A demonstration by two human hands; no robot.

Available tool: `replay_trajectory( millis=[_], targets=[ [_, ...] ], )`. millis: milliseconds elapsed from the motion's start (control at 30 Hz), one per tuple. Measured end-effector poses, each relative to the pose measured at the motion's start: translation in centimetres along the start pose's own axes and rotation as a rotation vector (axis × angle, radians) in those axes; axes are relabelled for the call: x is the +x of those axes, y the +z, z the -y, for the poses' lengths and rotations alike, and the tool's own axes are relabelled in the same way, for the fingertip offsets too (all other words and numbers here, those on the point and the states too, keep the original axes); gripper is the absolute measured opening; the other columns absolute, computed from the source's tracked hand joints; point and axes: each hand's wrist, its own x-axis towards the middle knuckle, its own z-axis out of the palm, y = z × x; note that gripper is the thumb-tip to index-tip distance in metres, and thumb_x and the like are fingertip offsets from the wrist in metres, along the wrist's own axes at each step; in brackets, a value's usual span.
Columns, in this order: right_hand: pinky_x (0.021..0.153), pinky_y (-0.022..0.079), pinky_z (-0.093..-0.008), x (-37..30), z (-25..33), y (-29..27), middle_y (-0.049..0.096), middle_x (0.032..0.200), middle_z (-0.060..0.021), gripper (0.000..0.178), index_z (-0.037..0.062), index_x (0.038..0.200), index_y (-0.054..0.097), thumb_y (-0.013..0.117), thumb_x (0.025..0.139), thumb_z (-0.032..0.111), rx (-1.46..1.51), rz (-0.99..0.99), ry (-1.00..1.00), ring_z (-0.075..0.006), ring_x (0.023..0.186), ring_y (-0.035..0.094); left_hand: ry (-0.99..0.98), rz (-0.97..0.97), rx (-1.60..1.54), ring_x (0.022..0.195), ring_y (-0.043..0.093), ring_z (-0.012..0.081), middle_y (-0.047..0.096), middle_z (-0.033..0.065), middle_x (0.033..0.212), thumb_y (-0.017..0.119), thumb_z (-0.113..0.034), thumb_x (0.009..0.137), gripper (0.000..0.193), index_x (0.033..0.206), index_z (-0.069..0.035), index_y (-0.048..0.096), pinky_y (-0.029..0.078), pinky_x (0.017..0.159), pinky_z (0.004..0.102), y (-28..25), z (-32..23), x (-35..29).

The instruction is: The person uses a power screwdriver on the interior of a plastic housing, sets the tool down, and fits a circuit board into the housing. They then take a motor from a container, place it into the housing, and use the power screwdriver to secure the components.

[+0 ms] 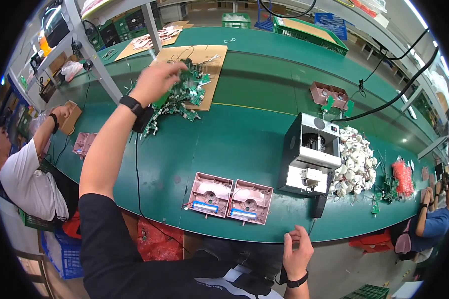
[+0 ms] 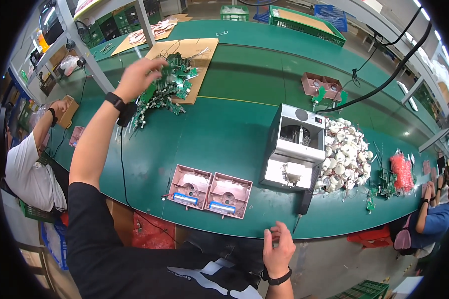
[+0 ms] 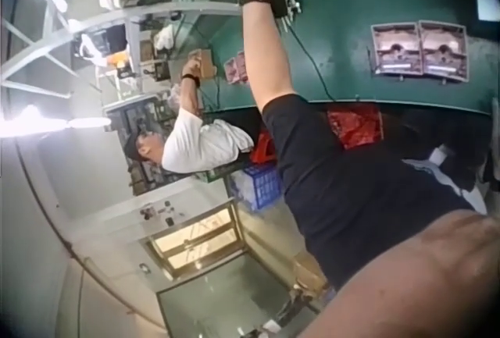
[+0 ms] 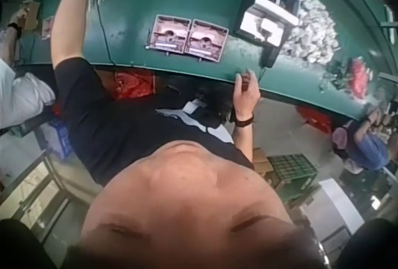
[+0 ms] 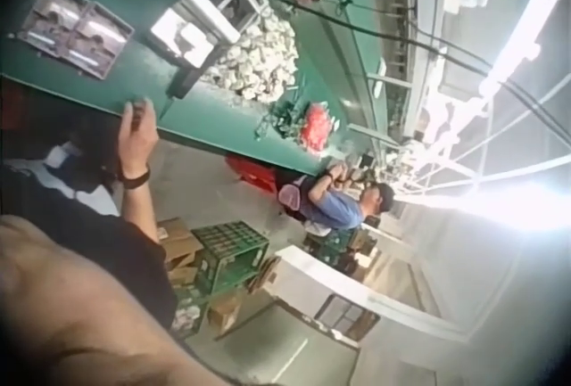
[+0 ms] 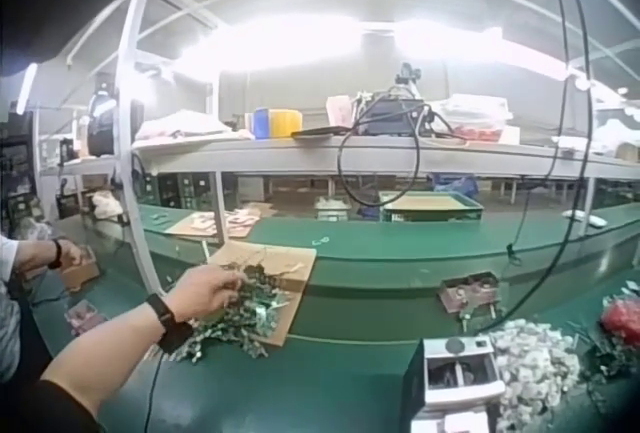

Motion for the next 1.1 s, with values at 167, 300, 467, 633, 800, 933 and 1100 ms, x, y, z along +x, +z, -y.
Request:
replay_trajectory(
  millis=[167,300,467,633,800,933,1100],
  targets=[
    [0.066,0.057,-0.0314,0.3,-0.3,0.4,0.071,0.089,-0.0133,0.033,-0.0046,0.121,0.064,0.075,0.09,-0.002,0.021,0.008,-0.014,-0.0202,0.071,0.07,-0.315,-0.395,-0.231,0.087,0.068,0.016,0.077,0.0087,0.1,0.075,-0.015,0.094,0.037,0.13,-0.018,0.069,0.053,0.077,0.0294,-4.5,0.5,1.2],
    [0.068,0.057,-0.0313,0.8,0.5,0.8,0.071,0.09,-0.0125,0.033,-0.0045,0.121,0.064,0.074,0.09,-0.002,0.048,0.016,-0.042,-0.02,0.072,0.07,-0.379,-0.613,-0.575,0.084,0.063,0.0081,0.077,0.0044,0.101,0.075,-0.018,0.097,0.041,0.135,-0.011,0.064,0.048,0.073,0.0245,-5.5,-0.5,0.4],
    [0.069,0.056,-0.0309,1.7,1.8,0.2,0.072,0.09,-0.012,0.034,-0.0047,0.121,0.064,0.073,0.089,-0.003,0.061,-0.006,-0.12,-0.0202,0.073,0.071,-0.628,-0.094,-1.114,0.085,0.06,0.004,0.074,0.0002,0.104,0.076,-0.015,0.097,0.047,0.14,-0.008,0.059,0.043,0.07,0.022,-1.1,-10.3,-3.2],
    [0.067,0.057,-0.0305,3.1,3.8,0.8,0.072,0.091,-0.0125,0.035,-0.0045,0.121,0.064,0.075,0.087,-0.004,0.056,0.057,-0.19,-0.0201,0.073,0.072,-0.815,0.348,-1.334,0.092,0.065,0.007,0.075,0.0041,0.107,0.077,-0.012,0.095,0.053,0.144,-0.009,0.056,0.049,0.076,0.0239,4.9,-16.0,-8.4],
    [0.066,0.057,-0.0304,2.7,3.7,0.5,0.072,0.091,-0.0129,0.036,-0.0042,0.121,0.064,0.076,0.086,-0.005,0.066,0.044,-0.233,-0.0198,0.072,0.072,-0.777,0.355,-1.117,0.102,0.069,0.0127,0.076,0.0101,0.109,0.078,-0.009,0.093,0.063,0.15,-0.012,0.052,0.055,0.088,0.0293,6.0,-17.2,-8.2],
    [0.066,0.057,-0.0304,2.3,3.1,0.6,0.072,0.092,-0.0131,0.037,-0.0044,0.121,0.064,0.076,0.086,-0.005,0.07,0.05,-0.199,-0.0198,0.071,0.071,-0.79,0.378,-1.131,0.104,0.071,0.015,0.076,0.0125,0.11,0.078,-0.008,0.092,0.07,0.155,-0.014,0.048,0.056,0.091,0.0306,6.4,-15.4,-8.5],
    [0.067,0.057,-0.0303,3.0,3.8,1.0,0.072,0.093,-0.0132,0.037,-0.0046,0.121,0.064,0.076,0.086,-0.005,0.081,0.078,-0.213,-0.0197,0.072,0.072,-0.716,0.574,-0.921,0.097,0.071,0.0127,0.076,0.0088,0.106,0.077,-0.008,0.093,0.071,0.156,-0.012,0.046,0.056,0.087,0.0276,6.0,-13.8,-9.4]
  ],
)
